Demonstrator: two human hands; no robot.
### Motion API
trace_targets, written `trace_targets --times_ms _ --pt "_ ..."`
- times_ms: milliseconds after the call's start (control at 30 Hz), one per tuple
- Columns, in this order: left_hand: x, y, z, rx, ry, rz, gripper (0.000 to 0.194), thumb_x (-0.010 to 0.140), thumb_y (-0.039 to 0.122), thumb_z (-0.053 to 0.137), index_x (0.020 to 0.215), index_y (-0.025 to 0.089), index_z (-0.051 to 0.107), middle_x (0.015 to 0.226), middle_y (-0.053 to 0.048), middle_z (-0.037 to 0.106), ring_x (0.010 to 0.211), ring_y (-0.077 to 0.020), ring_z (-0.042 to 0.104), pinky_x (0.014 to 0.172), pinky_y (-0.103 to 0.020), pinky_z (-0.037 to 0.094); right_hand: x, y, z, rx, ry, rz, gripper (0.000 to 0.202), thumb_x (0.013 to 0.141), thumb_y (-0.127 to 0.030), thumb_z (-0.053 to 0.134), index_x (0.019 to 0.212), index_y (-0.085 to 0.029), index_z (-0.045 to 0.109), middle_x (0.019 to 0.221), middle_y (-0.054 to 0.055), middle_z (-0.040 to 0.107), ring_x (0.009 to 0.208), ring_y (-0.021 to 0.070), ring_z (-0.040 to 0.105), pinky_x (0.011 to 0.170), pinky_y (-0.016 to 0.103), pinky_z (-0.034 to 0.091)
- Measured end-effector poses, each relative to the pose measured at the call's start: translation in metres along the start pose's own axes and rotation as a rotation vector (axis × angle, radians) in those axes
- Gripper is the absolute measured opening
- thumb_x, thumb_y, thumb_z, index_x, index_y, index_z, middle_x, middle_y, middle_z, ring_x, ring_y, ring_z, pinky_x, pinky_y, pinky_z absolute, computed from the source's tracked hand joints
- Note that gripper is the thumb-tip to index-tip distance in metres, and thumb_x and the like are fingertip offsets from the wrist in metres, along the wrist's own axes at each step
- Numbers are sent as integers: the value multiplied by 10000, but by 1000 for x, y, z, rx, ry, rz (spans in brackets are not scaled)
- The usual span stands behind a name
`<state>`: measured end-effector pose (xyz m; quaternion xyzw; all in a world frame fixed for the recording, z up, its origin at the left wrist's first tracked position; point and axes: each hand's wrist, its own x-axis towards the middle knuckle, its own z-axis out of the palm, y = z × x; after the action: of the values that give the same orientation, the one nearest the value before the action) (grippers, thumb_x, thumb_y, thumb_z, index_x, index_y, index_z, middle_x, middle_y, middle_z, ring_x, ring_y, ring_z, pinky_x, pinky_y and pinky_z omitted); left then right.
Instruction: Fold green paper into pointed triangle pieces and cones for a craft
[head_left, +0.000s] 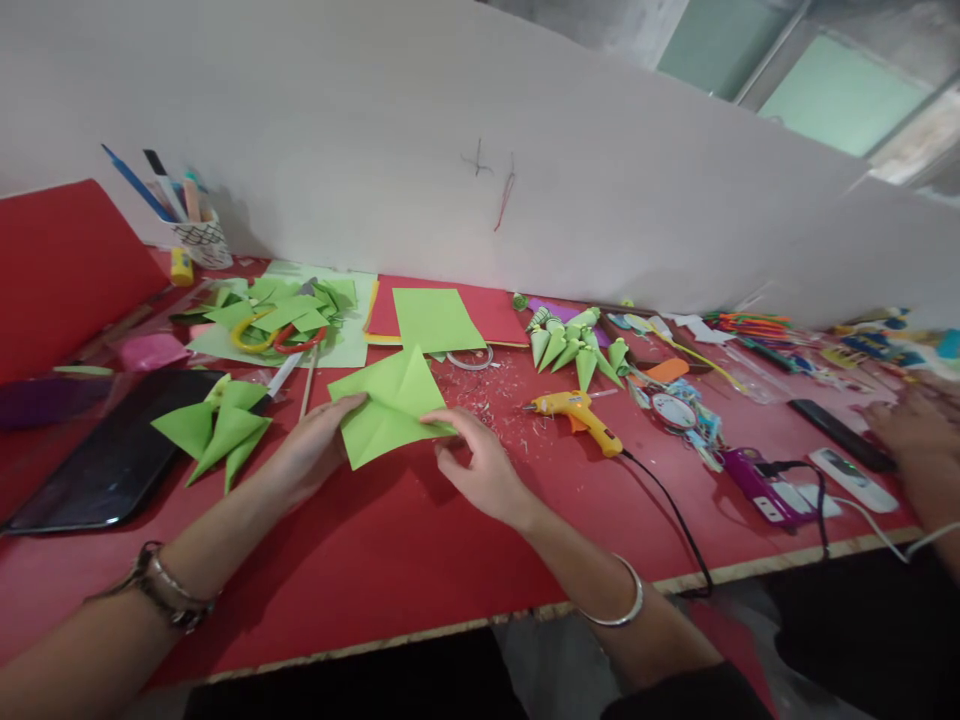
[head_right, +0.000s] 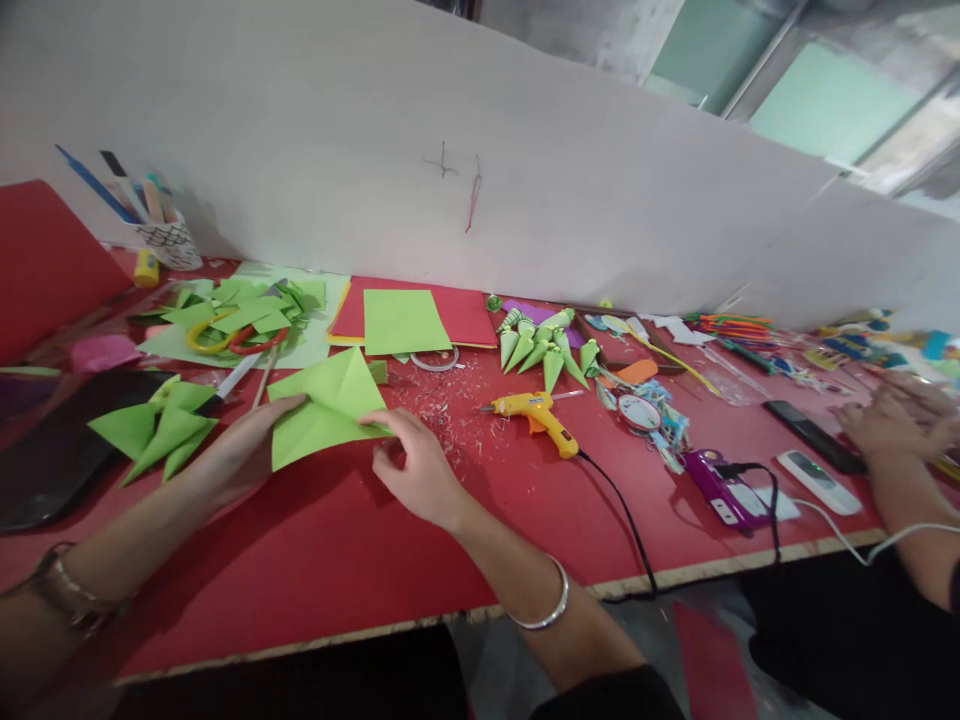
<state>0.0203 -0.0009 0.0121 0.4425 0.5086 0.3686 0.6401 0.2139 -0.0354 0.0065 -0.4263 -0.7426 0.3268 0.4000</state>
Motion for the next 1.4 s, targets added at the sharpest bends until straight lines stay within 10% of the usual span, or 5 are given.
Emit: trace_targets --times_ms 333,567,733,1133,1400 --pt "-1 -5 -5 -102 -160 149 427 791 409 417 1190 258 428 997 -22 586 651 -102 547 608 -227 493 5 9 0 177 134 203 211 816 -308 440 643 -191 464 565 -32 443 557 106 465 561 223 387" --pt "-17 -10 2 829 -198 717 639 683 335 591 1266 255 342 1275 -86 320 1168 -286 370 907 -359 404 5 13 -5 115 162 126 52 730 -158 512 708 -187 550 939 46 438 887 156 486 779 283 408" --pt "-17 -12 4 1188 -271 838 527 744 284 547 1244 226 391 1053 -89 491 890 -202 556 722 -289 480 7 17 -9 165 195 80 100 702 -146 535 613 -179 504 978 47 431 975 187 457 823 313 374" --pt "-14 -5 -2 912 75 916 250 780 194 438 911 212 651 905 -32 681 828 -154 614 747 -251 481 5 10 -7 83 239 57 164 626 -138 644 758 -219 589 1111 45 409 1081 201 424 938 358 327" --pt "-10 -6 0 733 210 804 179 747 263 508 792 185 663 780 -25 688 681 -145 606 621 -231 482 6 1 -4 385 98 250 130 668 -284 634 739 -190 580 755 -11 560 710 127 541 638 242 423"
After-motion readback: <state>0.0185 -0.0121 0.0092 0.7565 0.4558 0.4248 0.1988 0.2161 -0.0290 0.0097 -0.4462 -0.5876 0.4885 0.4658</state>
